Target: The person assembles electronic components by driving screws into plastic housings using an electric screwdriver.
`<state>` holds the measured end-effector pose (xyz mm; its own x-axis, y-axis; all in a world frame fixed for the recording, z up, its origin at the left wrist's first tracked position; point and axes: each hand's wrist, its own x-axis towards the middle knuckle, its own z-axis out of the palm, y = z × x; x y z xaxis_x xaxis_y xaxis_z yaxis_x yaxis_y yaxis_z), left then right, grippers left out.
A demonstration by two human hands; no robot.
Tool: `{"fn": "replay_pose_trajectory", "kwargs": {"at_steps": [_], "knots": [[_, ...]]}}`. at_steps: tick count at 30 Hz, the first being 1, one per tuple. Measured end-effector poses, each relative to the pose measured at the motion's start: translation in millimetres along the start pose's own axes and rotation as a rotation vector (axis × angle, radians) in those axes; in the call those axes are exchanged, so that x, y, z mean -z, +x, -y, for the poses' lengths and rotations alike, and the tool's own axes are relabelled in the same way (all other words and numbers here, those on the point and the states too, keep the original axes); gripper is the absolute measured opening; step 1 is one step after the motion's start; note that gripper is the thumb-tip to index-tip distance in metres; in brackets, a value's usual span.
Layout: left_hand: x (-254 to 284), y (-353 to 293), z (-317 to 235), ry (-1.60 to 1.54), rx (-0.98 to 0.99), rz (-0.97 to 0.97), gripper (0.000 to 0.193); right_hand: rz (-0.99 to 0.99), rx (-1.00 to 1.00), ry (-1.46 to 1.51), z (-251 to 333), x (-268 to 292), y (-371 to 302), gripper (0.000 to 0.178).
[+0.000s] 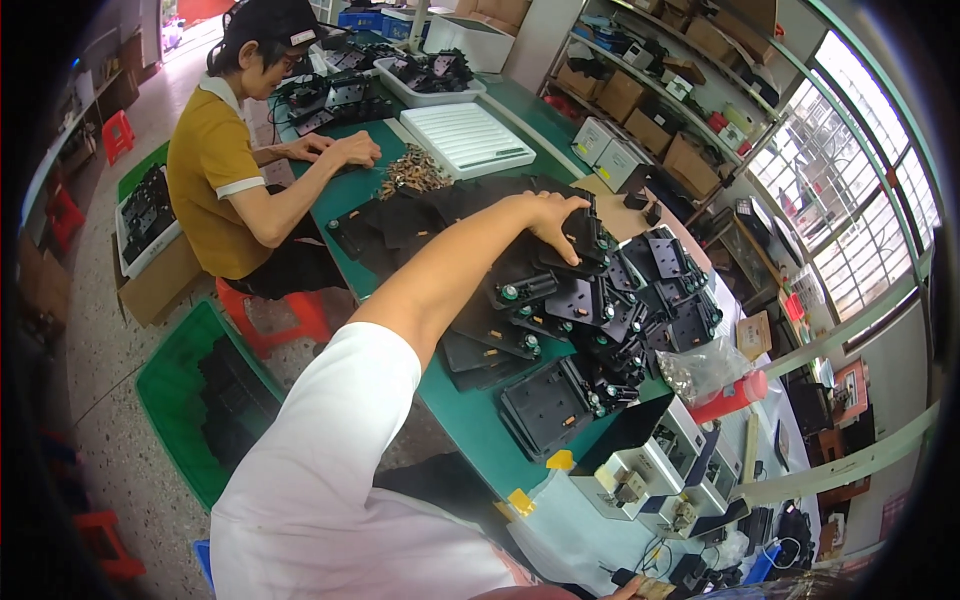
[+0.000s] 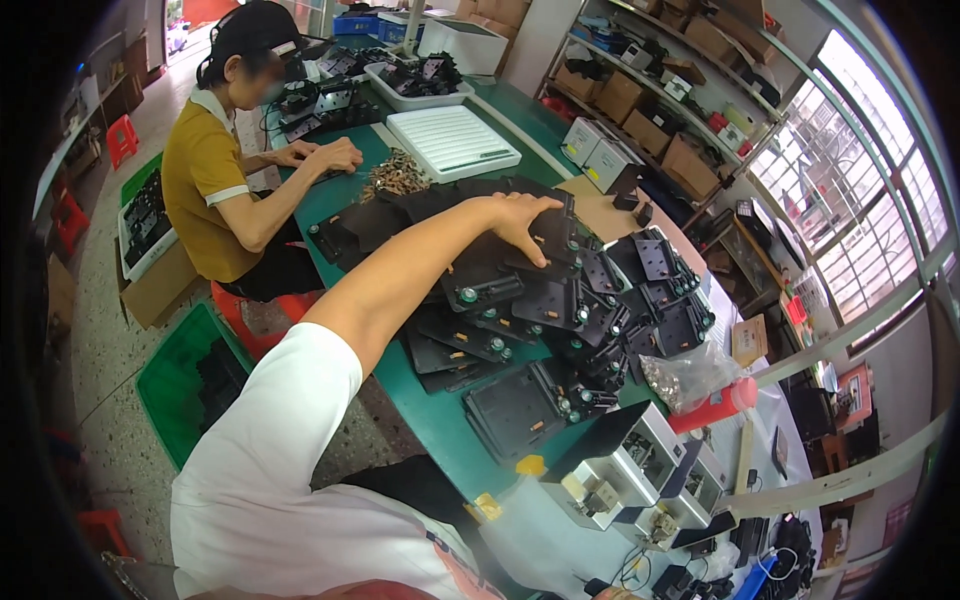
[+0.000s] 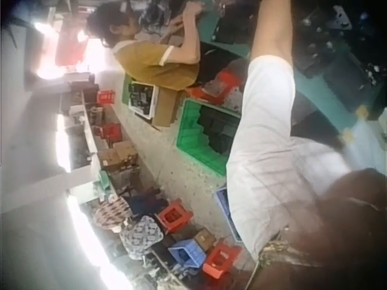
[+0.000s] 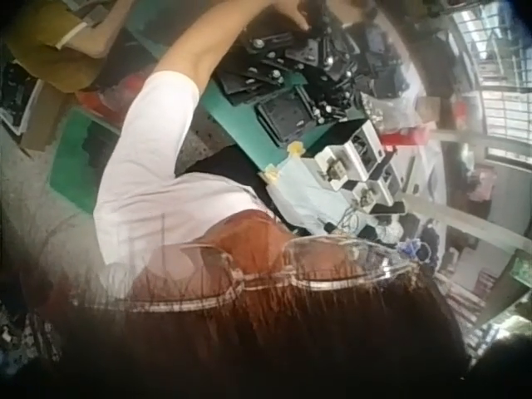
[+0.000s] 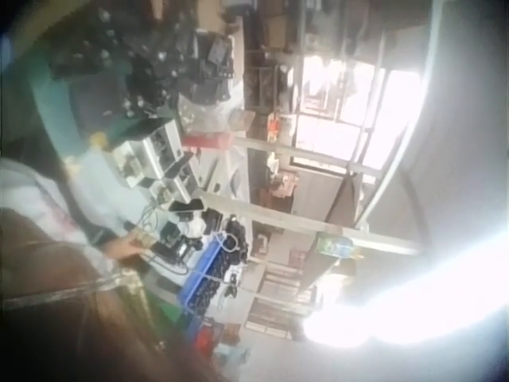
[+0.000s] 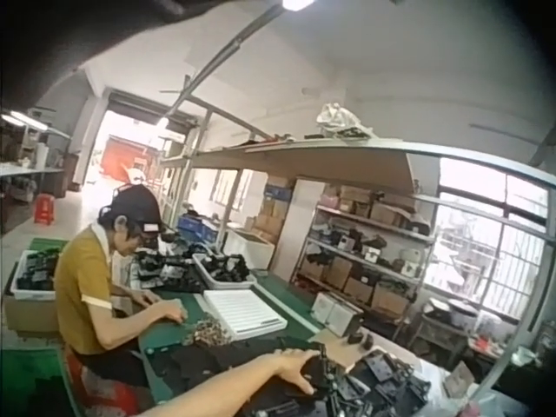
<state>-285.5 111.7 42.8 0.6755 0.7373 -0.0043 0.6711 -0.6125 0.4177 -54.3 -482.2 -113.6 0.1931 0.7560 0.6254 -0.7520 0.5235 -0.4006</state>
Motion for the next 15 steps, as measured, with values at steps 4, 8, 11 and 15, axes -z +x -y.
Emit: {"fn": "replay_pose_trajectory", "kwargs": {"at_steps": [4,8,11,15], "knots": [[6.6,-10.5,-1.4,0.025,0.028,-0.037,0.129,0.130,-0.117,0.369,2.1,7.4,-4.2,0.088],[1.4,-8.5,-13.3,0.051,0.009,-0.079,0.131,0.240,-0.208,0.722,9.3,3.8,-13.7,0.095],[-6.4,-1.8,-25.8,0.094,-0.055,-0.156,0.129,-0.339,0.049,-0.029,3.6,-3.6,-7.0,0.075],[19.9,-57.4,-26.0,0.148,-0.062,-0.339,0.117,-1.075,0.390,-1.103,9.6,-9.5,8.1,0.058]]}}
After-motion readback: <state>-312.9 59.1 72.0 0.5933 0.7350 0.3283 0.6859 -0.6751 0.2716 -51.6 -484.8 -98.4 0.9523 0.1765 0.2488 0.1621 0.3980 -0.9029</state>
